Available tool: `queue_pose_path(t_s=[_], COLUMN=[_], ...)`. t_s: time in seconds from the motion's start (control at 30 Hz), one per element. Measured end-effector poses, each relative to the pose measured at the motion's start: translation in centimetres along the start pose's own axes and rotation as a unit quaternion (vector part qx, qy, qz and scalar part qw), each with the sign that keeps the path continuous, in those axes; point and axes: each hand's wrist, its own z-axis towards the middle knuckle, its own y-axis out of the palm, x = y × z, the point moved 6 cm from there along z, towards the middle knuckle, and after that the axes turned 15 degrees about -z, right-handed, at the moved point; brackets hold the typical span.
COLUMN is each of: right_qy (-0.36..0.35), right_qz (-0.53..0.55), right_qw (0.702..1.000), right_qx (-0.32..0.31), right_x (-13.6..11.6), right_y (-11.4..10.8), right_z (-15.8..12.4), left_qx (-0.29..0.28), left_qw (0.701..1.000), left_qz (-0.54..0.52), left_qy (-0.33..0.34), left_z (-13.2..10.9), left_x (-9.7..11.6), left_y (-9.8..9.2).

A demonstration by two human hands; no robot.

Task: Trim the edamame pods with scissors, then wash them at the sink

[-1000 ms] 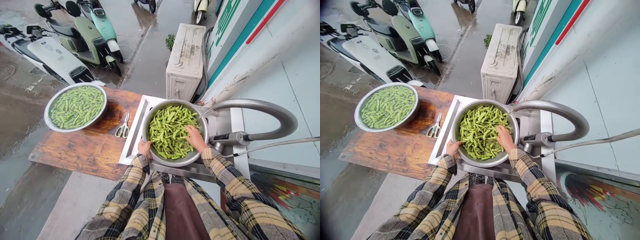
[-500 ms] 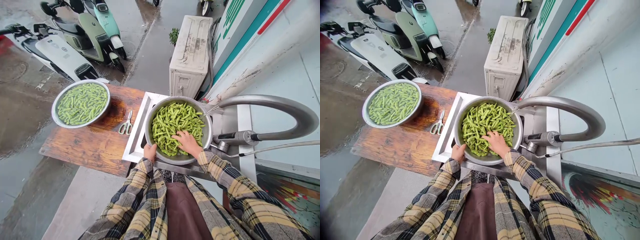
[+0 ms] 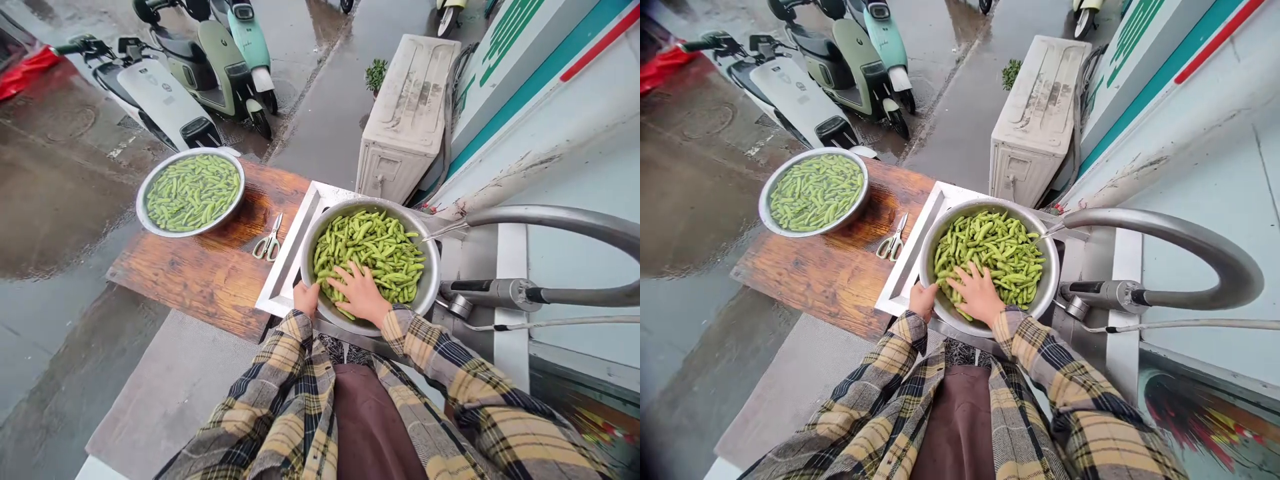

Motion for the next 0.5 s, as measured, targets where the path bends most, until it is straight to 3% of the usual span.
queue_pose_path(t_s=[0.1,0.2,0.3,0.37,0.5], right_qy=[-0.044,0.016,0.102,0.128,0.117], right_qz=[0.000,-0.007,-0.028,-0.026,0.001], right_qw=[0.999,0.998,0.994,0.991,0.993], right_qx=[-0.026,-0.058,-0.039,-0.009,0.022], right_x=[1.9,6.5,9.6,9.2,4.4], right_y=[0.6,0.4,-0.6,-1.0,-0.2], right_z=[-2.8,-4.2,-2.8,-0.6,2.7], left_qx=[0.003,-0.016,-0.009,-0.002,0.013], left_qw=[1.000,1.000,0.999,0.999,0.999], left_qz=[0.015,0.018,0.032,0.042,0.032], left_qy=[-0.002,-0.007,-0.001,0.011,0.037], left_z=[-0.1,0.0,0.2,0.3,0.4], left_x=[0.3,0.5,0.6,0.5,0.6], left_y=[-0.1,0.0,-0.2,-0.3,-0.4])
